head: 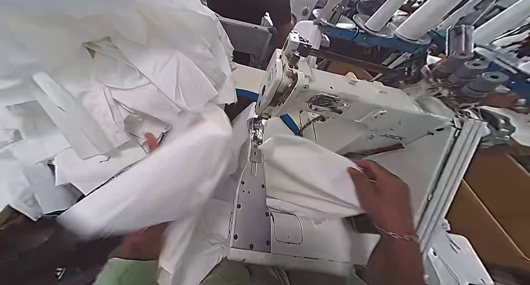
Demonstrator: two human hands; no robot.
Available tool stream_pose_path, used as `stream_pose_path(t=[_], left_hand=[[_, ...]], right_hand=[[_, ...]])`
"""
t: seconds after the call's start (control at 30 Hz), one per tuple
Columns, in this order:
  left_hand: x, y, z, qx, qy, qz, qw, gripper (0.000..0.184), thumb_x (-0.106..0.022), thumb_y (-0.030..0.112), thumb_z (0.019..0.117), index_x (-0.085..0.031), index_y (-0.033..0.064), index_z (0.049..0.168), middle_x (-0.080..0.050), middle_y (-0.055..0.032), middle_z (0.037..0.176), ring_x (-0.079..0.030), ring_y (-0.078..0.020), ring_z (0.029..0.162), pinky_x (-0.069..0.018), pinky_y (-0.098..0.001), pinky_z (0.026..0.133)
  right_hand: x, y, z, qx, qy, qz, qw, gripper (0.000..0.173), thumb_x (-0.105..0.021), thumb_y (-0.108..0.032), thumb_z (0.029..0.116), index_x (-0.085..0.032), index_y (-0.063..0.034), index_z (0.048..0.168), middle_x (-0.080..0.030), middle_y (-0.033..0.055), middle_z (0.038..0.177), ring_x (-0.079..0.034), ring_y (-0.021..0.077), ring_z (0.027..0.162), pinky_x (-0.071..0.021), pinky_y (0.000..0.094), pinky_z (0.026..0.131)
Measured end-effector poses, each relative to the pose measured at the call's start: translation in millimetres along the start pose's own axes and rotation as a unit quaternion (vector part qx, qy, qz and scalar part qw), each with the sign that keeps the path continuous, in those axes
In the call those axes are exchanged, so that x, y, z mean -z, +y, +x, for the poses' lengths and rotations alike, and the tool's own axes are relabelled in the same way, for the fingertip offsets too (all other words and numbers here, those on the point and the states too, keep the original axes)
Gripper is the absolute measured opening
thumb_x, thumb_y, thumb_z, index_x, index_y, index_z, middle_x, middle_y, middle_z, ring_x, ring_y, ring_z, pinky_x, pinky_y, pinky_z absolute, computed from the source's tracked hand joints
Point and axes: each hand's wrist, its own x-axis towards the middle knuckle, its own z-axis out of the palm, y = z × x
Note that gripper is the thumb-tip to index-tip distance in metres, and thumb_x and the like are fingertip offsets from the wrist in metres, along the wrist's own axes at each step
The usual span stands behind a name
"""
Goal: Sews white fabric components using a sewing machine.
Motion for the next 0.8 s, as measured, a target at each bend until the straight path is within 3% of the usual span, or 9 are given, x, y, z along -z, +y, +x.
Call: stream_pose_path(t=[0.07,0.13,0.27,0.4,0.5,0.57,0.63,0.73,0.8], left_hand=[[-48.6,-32.3,55.6,-0.018,-0.059,-0.137,0.989,0.044,-0.022,0.021,0.1142,-0.045,-0.0045,0.141,-0.063,-0.0102,0.122,-0.06,-0.0069,0.11,-0.0494,-0.025,0.098],[-67.4,-22.2,90.2,-0.053,-0.205,-0.16,0.964,0.054,-0.02,0.029,0.1127,-0.058,-0.0055,0.132,-0.072,-0.0092,0.12,-0.067,-0.0082,0.111,-0.0539,-0.028,0.099],[-75.9,70.7,117.1,-0.033,-0.367,0.063,0.927,0.027,-0.05,0.0,0.1016,-0.066,0.0008,0.124,-0.074,-0.0023,0.093,-0.068,-0.0024,0.076,-0.0584,-0.0202,0.069],[-76.9,125.8,90.5,-0.151,-0.615,0.051,0.772,0.048,-0.057,0.01,0.1005,-0.048,0.0021,0.147,-0.068,0.0047,0.091,-0.057,0.008,0.073,-0.0483,-0.009,0.067],[-65.7,68.2,111.1,-0.052,-0.469,-0.208,0.857,0.053,-0.046,0.038,0.1057,-0.045,0.0173,0.154,-0.072,-0.0007,0.116,-0.068,-0.0044,0.103,-0.0575,-0.0251,0.092],[-65.3,14.1,105.1,-0.01,-0.308,-0.254,0.917,0.063,-0.026,0.056,0.1071,-0.05,0.0103,0.143,-0.072,-0.0019,0.121,-0.068,-0.0082,0.111,-0.0562,-0.0306,0.094],[-80.5,-2.4,82.5,0.046,-0.142,-0.207,0.967,0.057,-0.012,0.043,0.112,-0.052,0.0084,0.134,-0.074,0.0061,0.112,-0.069,0.0011,0.104,-0.0575,-0.0224,0.091],[-90.6,10.2,83.7,0.115,-0.13,-0.036,0.984,0.032,-0.037,0.017,0.1102,-0.052,-0.0009,0.132,-0.07,-0.0004,0.108,-0.068,-0.0029,0.097,-0.0574,-0.0247,0.088],[-95.1,25.8,124.4,0.034,-0.128,0.219,0.967,0.02,-0.056,0.01,0.1035,-0.063,-0.0047,0.116,-0.069,-0.01,0.095,-0.068,-0.0137,0.086,-0.0575,-0.0347,0.081]], right_hand=[[20.1,44.5,6.9,-0.152,0.093,-0.036,0.983,0.035,-0.053,-0.013,0.1031,-0.062,0.0151,0.121,-0.065,0.0394,0.104,-0.062,0.0559,0.097,-0.0427,0.0706,0.088],[15.8,50.8,7.6,-0.213,0.135,-0.036,0.967,0.042,-0.051,-0.017,0.1039,-0.055,0.0124,0.134,-0.062,0.0414,0.117,-0.059,0.0594,0.11,-0.0388,0.0733,0.096],[-36.2,-26.6,12.5,0.032,0.122,-0.031,0.992,0.035,-0.056,-0.013,0.1012,-0.065,0.0107,0.124,-0.071,0.0334,0.095,-0.07,0.0521,0.079,-0.0515,0.0667,0.067],[-77.1,-61.9,45.3,0.184,0.059,-0.03,0.981,0.026,-0.054,-0.014,0.0997,-0.074,0.0028,0.096,-0.069,0.0194,0.07,-0.069,0.0391,0.061,-0.05,0.0537,0.051],[-86.5,-56.8,56.6,0.125,0.01,-0.022,0.992,0.026,-0.055,-0.012,0.1024,-0.074,0.0052,0.103,-0.071,0.0272,0.086,-0.071,0.0478,0.08,-0.0521,0.0632,0.067],[-95.8,-48.0,56.7,0.098,0.035,0.006,0.995,0.025,-0.056,-0.011,0.1024,-0.076,0.005,0.107,-0.072,0.029,0.095,-0.071,0.05,0.089,-0.0524,0.0652,0.075],[-99.2,-38.3,58.9,0.074,0.085,0.026,0.993,0.025,-0.057,-0.01,0.1019,-0.077,0.0036,0.109,-0.074,0.0281,0.098,-0.072,0.0496,0.09,-0.0521,0.0664,0.076],[-100.7,-27.0,54.7,0.032,0.072,-0.021,0.997,0.027,-0.056,-0.013,0.1036,-0.076,0.0,0.117,-0.074,0.0288,0.099,-0.071,0.0511,0.09,-0.0506,0.0682,0.076],[-103.4,-33.7,51.1,0.024,0.039,-0.052,0.998,0.033,-0.055,-0.014,0.104,-0.069,-0.0005,0.13,-0.073,0.0302,0.1,-0.071,0.0524,0.087,-0.0511,0.0675,0.074]])
